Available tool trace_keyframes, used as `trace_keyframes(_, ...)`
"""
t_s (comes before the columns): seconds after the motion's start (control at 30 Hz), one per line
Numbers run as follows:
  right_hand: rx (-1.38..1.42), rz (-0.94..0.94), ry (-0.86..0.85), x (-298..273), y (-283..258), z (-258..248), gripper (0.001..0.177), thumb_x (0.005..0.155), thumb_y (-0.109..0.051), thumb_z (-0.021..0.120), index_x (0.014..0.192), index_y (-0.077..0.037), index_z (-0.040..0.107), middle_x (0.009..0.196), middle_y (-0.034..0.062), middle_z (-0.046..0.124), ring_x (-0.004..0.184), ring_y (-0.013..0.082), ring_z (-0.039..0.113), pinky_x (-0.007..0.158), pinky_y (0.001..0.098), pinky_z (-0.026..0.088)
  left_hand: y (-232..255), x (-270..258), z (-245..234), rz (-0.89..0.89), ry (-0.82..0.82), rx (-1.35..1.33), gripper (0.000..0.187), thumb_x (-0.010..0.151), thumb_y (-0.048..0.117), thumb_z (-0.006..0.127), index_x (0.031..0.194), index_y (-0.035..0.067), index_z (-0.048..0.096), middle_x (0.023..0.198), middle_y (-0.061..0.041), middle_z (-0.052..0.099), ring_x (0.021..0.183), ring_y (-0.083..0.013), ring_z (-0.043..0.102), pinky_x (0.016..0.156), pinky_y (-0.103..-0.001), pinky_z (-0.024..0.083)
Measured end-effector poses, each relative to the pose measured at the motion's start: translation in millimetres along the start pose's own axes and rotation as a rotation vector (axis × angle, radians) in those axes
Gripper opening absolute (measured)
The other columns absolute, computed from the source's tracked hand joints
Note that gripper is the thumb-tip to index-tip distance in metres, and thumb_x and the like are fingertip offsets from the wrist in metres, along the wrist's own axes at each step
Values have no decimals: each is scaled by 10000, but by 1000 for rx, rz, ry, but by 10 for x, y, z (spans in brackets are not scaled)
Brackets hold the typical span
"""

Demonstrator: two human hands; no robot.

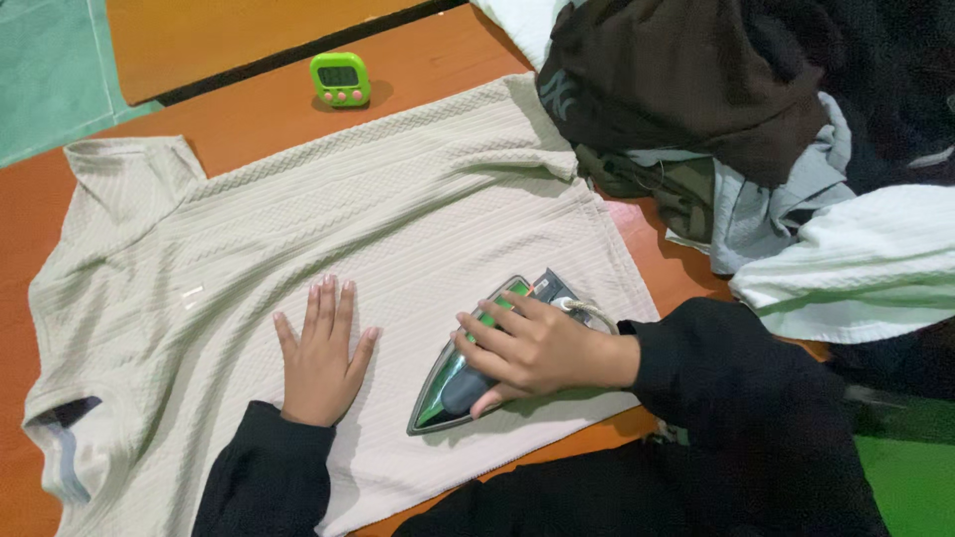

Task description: The person irons a light-colored long-sleeved shirt on a wooden table, then switches to a black long-sleeved shirt and irons it. The person uses a green and black iron and smooths the fabric with their hands between passes.

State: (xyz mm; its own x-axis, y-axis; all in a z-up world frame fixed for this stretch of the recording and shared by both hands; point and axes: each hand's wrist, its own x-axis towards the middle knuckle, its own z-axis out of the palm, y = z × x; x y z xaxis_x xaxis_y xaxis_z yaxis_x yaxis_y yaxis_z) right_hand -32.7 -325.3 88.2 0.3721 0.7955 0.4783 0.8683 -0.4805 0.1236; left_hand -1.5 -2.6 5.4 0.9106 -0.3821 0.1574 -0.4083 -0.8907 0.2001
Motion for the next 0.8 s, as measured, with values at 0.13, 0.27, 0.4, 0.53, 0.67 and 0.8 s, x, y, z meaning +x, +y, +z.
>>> trace_keyframes(0.13, -56, 71, -28, -62, 202, 48, 813, 953, -750, 457, 1123, 7, 701, 1129, 210, 757, 989, 343, 749, 840, 473, 615, 16, -1, -8, 1, 8, 4, 695, 1014, 478, 429, 1583, 93, 322, 1655, -188, 281, 1527, -343, 258, 1146, -738, 80)
trace_keyframes(0.27, -158, 190, -100, -133, 525, 37, 810, 940, -743, 498, 1138, 15, 702, 1098, 209, 759, 942, 342, 748, 811, 471, 618, 14, 12, -21, 1, 4, -6, 691, 1017, 465, 431, 1587, 91, 323, 1653, -190, 286, 1526, -348, 260, 1143, -738, 76)
trace_keyframes(0.4, -192, 238, -55, -94, 690, -44, 766, 955, -676, 556, 1197, 40, 685, 1147, 210, 750, 956, 339, 740, 830, 437, 626, 18, 31, -30, -4, 8, 5, 691, 1009, 465, 435, 1584, 98, 326, 1650, -192, 293, 1521, -343, 262, 1149, -730, 72)
trace_keyframes(0.53, -81, 274, -58, -90, 614, -74, 757, 938, -645, 589, 1206, 57, 688, 1158, 210, 742, 939, 328, 735, 816, 426, 619, 5, 17, -7, -3, 9, 6, 686, 1014, 466, 440, 1585, 101, 328, 1645, -186, 299, 1529, -343, 257, 1157, -725, 68)
trace_keyframes(0.67, -27, 199, -99, -55, 400, -3, 809, 936, -707, 524, 1170, 47, 699, 1134, 202, 748, 934, 331, 736, 796, 434, 611, 18, 14, -32, 3, 7, -7, 694, 1009, 460, 439, 1585, 91, 323, 1649, -193, 294, 1531, -337, 251, 1153, -726, 69)
trace_keyframes(0.8, 64, 88, -59, -78, 137, 29, 802, 987, -723, 454, 1147, 26, 695, 1157, 199, 746, 998, 350, 733, 865, 448, 618, 10, 22, -35, 9, 10, -3, 690, 1013, 464, 433, 1584, 95, 319, 1649, -187, 293, 1537, -333, 246, 1155, -726, 65)
